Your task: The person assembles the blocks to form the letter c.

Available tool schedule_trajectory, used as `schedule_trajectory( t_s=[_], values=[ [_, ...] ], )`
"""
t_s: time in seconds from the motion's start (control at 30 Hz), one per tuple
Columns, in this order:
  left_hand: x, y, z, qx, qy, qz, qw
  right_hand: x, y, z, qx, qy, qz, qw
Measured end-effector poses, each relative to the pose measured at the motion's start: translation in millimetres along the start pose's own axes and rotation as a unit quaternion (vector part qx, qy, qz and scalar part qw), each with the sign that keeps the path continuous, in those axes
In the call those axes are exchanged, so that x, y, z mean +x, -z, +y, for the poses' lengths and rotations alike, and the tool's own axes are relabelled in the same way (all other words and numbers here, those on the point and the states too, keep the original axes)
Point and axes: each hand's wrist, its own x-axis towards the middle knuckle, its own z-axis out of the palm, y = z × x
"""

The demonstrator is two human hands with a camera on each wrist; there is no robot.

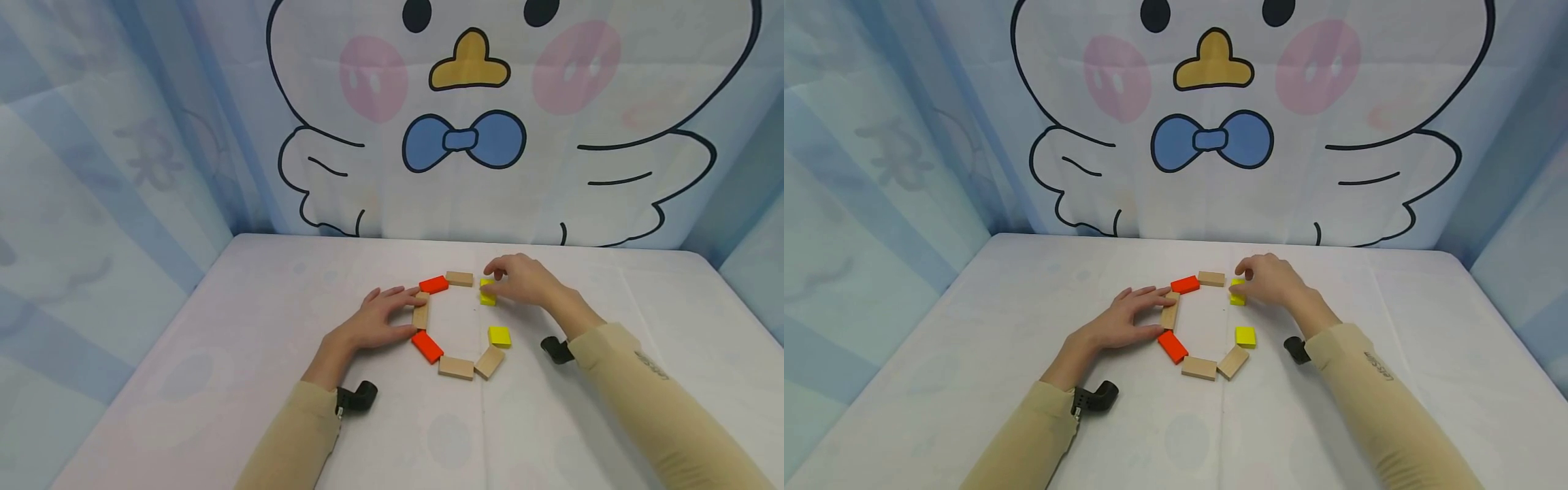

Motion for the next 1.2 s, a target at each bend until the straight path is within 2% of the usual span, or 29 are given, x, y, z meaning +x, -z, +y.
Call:
schedule_trajectory(
  t_s=[0.17, 0.57, 1.2],
  values=[
    [-0.8, 0.0, -0.1, 0.0, -0.001, 0.0, 1.0, -2.6, -4.7, -0.5, 0.001, -0.011, -0.004, 0.9999],
    [0.1, -0.9, -2.8, -0.001, 0.002, -0.001, 1.0, -3.6, -10.4, -3.0, 0.003, 0.015, 0.008, 0.9999],
    [1.3, -1.8, -3.5, 0.002, 0.0, 0.001, 1.0, -6.0, -9.9, -1.2, 0.003, 0.032, -0.008, 0.9994]
  ],
)
